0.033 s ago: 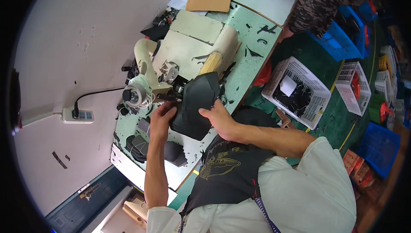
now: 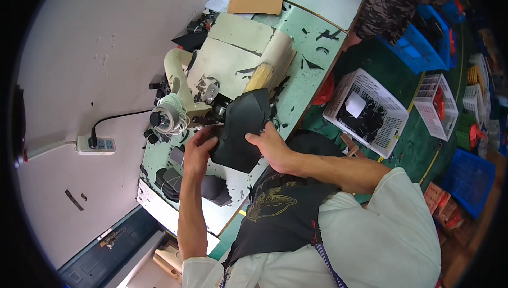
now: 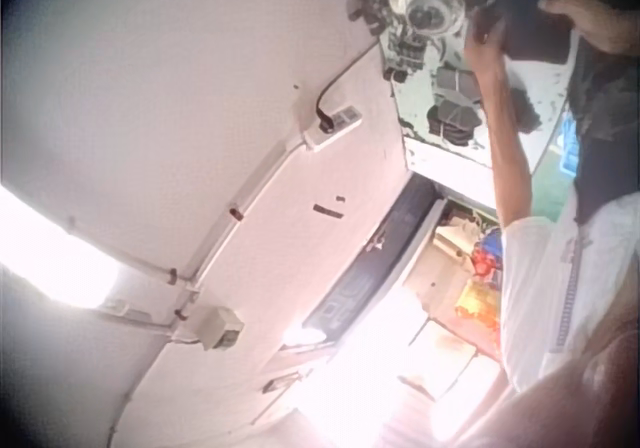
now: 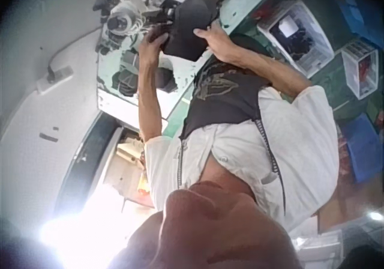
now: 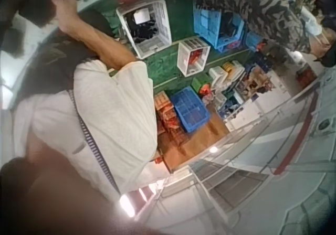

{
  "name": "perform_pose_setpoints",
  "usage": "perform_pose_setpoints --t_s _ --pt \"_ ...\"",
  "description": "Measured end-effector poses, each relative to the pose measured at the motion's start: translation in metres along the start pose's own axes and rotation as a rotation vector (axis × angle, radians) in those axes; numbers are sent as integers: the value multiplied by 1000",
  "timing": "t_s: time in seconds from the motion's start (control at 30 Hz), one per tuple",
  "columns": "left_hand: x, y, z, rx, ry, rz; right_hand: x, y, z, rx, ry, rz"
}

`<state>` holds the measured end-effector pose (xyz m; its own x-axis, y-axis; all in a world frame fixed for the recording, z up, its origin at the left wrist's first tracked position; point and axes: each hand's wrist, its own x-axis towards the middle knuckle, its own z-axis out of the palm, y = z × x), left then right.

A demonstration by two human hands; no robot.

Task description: The person trims leather shoe upper components using an industrial skiving machine.

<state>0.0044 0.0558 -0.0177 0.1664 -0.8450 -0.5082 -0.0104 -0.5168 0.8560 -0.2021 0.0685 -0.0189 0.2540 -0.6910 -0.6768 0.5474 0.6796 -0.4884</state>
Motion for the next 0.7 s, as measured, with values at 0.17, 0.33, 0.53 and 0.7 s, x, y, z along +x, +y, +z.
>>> perform_pose_setpoints --t_s 0.17,0.33,0.53,0.7 --pt "7 20 5 450 -46 -112 -13 -3 4 42 -66 121" --pt "-4 12 11 124 31 59 -1 0 -3 96 -48 65" --pt "5 17 11 599 37 -45 -4 8 -8 89 -143 97" --pt "-3 4 2 5 -96 24 6 7 -11 28 -49 -20"
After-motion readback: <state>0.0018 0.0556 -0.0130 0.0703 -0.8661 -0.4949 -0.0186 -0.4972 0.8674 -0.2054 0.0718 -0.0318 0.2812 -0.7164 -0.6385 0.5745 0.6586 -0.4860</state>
